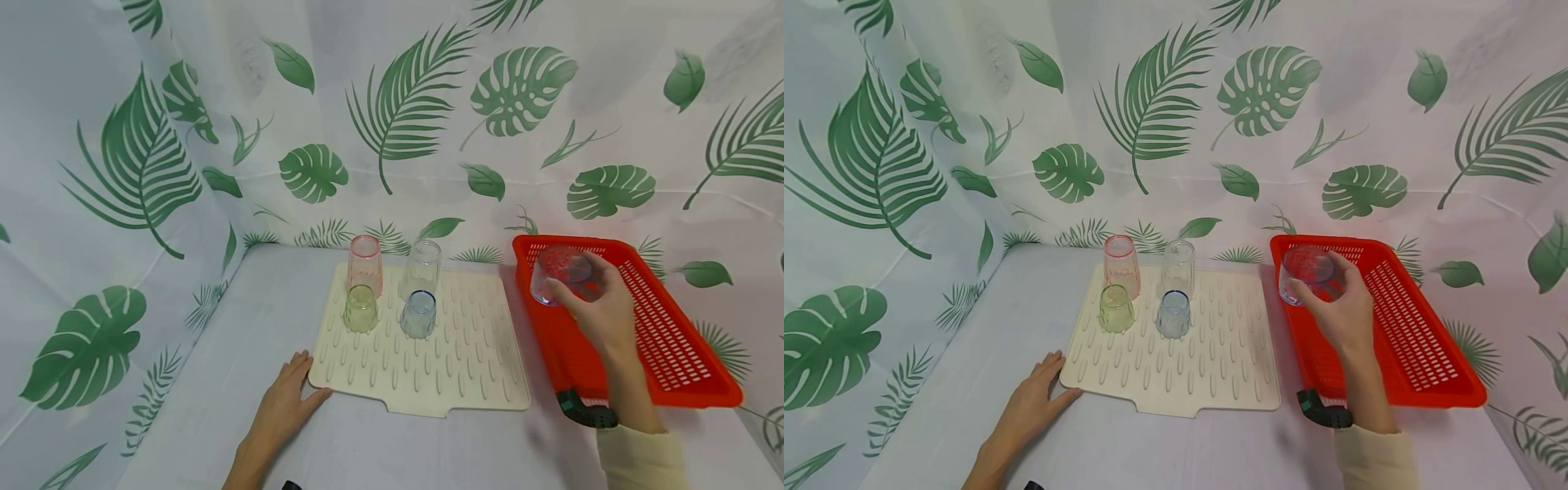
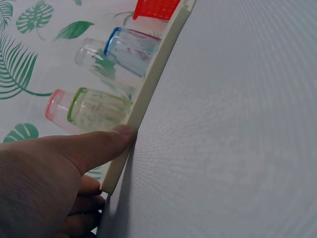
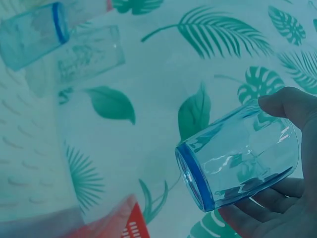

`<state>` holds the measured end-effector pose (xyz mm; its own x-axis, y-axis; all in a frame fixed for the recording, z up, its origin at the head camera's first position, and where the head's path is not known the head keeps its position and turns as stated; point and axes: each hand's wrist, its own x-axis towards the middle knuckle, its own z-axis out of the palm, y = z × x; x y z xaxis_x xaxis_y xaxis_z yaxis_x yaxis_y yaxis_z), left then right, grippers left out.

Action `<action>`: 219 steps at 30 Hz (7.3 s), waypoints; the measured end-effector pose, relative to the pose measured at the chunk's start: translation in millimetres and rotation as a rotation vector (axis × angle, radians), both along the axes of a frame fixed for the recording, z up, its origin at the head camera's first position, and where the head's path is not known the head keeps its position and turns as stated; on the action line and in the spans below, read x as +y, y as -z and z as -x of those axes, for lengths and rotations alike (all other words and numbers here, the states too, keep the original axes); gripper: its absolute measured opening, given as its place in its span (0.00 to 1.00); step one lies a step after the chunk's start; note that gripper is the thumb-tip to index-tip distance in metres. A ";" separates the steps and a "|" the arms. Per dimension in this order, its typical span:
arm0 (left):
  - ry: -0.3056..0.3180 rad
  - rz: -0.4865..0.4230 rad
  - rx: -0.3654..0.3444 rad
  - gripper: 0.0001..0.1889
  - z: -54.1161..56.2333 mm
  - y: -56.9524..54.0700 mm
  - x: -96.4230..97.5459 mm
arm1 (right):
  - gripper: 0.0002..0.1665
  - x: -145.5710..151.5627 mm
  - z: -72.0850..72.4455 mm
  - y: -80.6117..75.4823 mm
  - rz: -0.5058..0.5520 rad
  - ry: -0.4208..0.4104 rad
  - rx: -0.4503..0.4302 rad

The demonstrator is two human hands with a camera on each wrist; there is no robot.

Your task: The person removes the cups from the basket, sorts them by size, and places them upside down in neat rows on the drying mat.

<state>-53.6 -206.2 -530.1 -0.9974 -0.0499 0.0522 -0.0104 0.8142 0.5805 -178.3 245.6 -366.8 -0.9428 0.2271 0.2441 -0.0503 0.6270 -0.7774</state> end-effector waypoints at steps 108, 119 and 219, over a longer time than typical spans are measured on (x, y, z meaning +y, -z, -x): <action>0.572 -0.511 0.261 0.40 19.4 -109.2 87.2 | 0.49 -129.1 -86.0 38.9 0.102 -0.802 0.115; 0.595 -0.556 0.264 0.42 19.4 -109.6 89.0 | 0.49 -128.3 -84.8 37.8 0.140 -0.903 0.084; 0.334 -0.490 0.242 0.38 0.4 -70.9 39.5 | 0.34 -129.5 -59.9 60.0 0.485 -1.035 0.319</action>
